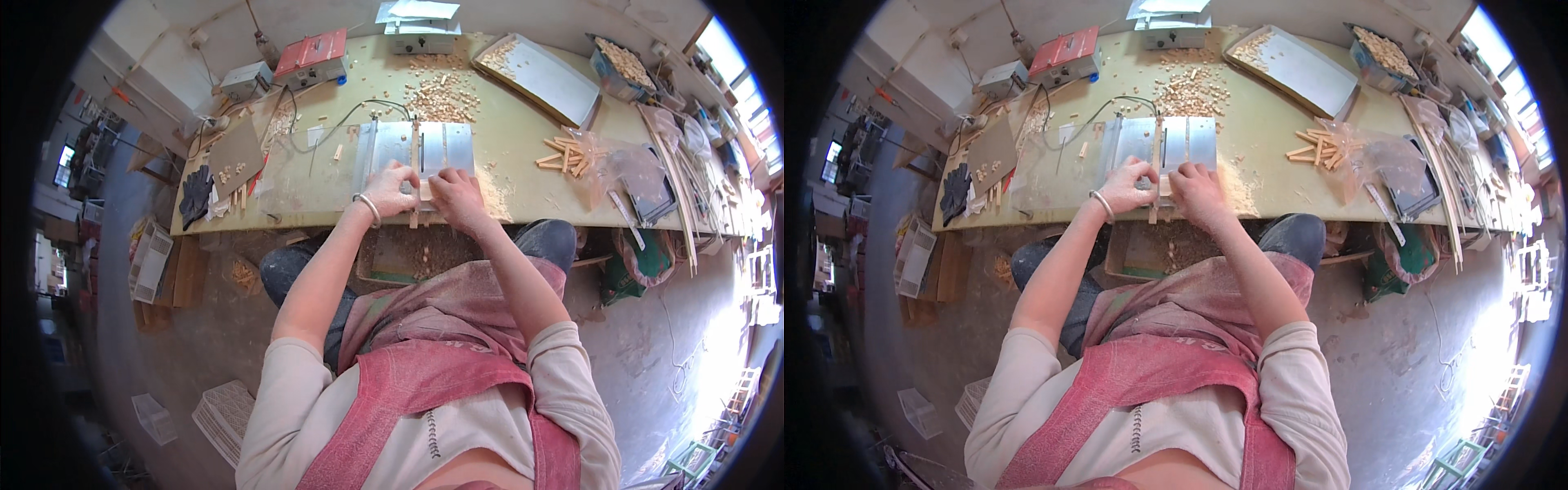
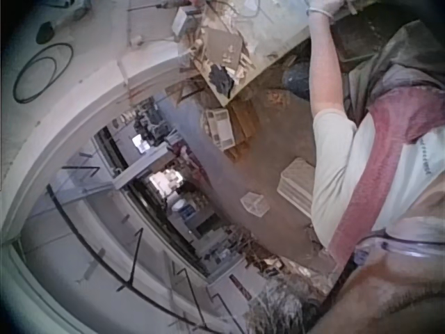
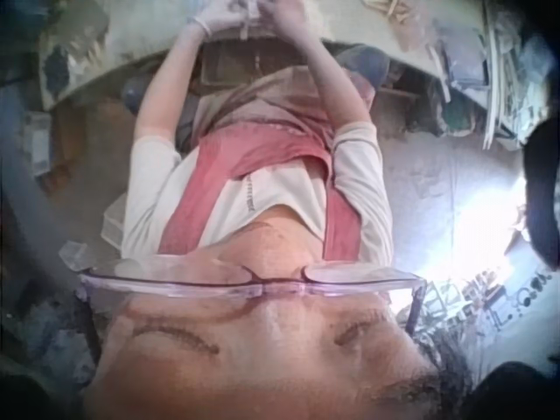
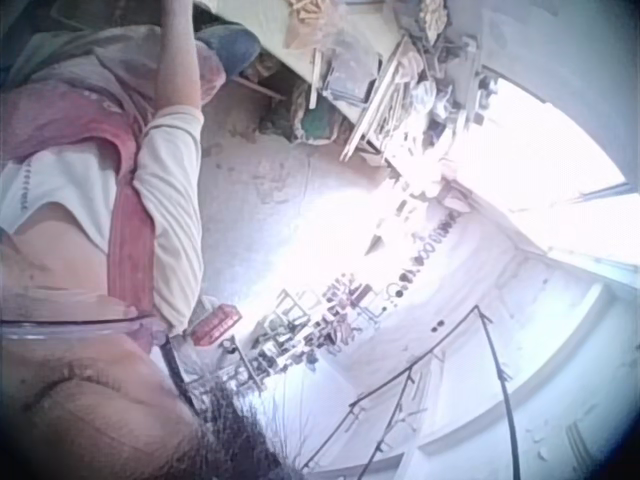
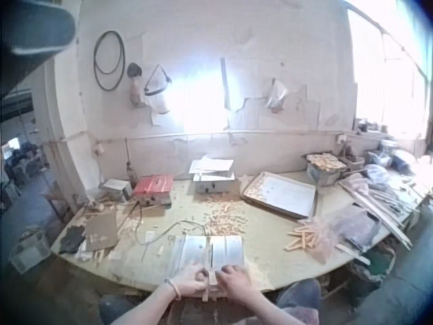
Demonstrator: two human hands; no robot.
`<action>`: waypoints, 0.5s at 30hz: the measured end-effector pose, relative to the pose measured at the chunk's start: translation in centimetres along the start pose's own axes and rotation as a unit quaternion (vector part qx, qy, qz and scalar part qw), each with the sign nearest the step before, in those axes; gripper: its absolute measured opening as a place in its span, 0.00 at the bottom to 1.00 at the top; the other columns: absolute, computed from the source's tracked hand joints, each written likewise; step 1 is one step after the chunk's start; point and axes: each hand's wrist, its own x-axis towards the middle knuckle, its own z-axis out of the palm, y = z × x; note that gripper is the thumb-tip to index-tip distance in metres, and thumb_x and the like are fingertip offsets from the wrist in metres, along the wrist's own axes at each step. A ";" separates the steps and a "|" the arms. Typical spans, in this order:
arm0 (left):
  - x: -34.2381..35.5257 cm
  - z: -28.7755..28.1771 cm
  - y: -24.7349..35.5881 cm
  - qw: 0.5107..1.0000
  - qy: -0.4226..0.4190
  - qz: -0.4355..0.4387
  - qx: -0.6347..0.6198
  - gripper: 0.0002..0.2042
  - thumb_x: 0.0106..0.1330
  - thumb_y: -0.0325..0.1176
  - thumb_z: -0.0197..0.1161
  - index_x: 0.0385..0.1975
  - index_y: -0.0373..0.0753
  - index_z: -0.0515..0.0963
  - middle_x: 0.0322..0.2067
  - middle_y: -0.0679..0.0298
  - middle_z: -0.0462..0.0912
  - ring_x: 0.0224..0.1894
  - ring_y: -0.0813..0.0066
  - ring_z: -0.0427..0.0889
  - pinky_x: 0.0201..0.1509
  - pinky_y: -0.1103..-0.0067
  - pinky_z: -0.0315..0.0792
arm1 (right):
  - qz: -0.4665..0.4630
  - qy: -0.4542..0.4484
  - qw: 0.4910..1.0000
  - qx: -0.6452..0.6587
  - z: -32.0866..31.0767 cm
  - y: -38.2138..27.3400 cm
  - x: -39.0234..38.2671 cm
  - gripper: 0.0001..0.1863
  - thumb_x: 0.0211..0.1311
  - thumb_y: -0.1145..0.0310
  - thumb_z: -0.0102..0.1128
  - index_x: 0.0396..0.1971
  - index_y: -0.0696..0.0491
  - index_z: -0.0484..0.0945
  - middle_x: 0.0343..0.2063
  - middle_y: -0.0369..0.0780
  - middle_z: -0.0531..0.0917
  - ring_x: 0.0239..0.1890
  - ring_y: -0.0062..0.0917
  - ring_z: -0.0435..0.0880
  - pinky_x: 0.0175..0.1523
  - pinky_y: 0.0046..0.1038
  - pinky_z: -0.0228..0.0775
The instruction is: The person sits on the floor and repeatedly feeds small wooden sticks into a table-mounted shaping machine. They guide each stick through the cutter with both hands, then place the finished pieces on the table to the right. The process is repeated continuously throughout the clip.
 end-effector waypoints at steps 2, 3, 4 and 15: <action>0.2 0.6 -0.3 0.999 0.033 -0.025 0.003 0.21 0.51 0.45 0.76 0.44 0.46 0.83 0.45 0.61 0.79 0.49 0.62 0.82 0.59 0.69 0.73 | 0.012 -0.021 1.000 0.004 0.0 -0.5 0.2 0.19 0.62 0.64 0.70 0.53 0.47 0.81 0.54 0.40 0.80 0.60 0.42 0.76 0.63 0.45 0.67; 0.2 0.9 -0.4 0.999 0.042 -0.022 0.010 0.21 0.51 0.44 0.76 0.45 0.45 0.82 0.44 0.62 0.79 0.47 0.63 0.82 0.58 0.69 0.74 | 0.018 -0.031 0.999 0.006 -0.1 -0.6 0.3 0.20 0.62 0.64 0.70 0.55 0.46 0.81 0.55 0.41 0.80 0.61 0.42 0.75 0.64 0.45 0.66; 0.3 1.0 -0.3 0.998 0.050 -0.020 0.017 0.22 0.51 0.43 0.76 0.45 0.44 0.82 0.43 0.63 0.79 0.45 0.65 0.82 0.57 0.69 0.75 | 0.019 -0.036 0.999 0.006 -0.1 -0.6 0.4 0.20 0.62 0.64 0.70 0.55 0.46 0.81 0.55 0.41 0.80 0.61 0.42 0.75 0.64 0.45 0.66; 1.4 0.9 -0.2 0.999 0.013 -0.008 -0.050 0.23 0.46 0.38 0.77 0.43 0.43 0.80 0.36 0.66 0.75 0.37 0.73 0.77 0.45 0.75 0.78 | -0.002 0.068 0.991 0.117 0.5 1.1 0.0 0.20 0.58 0.64 0.74 0.50 0.49 0.81 0.53 0.42 0.80 0.59 0.42 0.76 0.62 0.44 0.67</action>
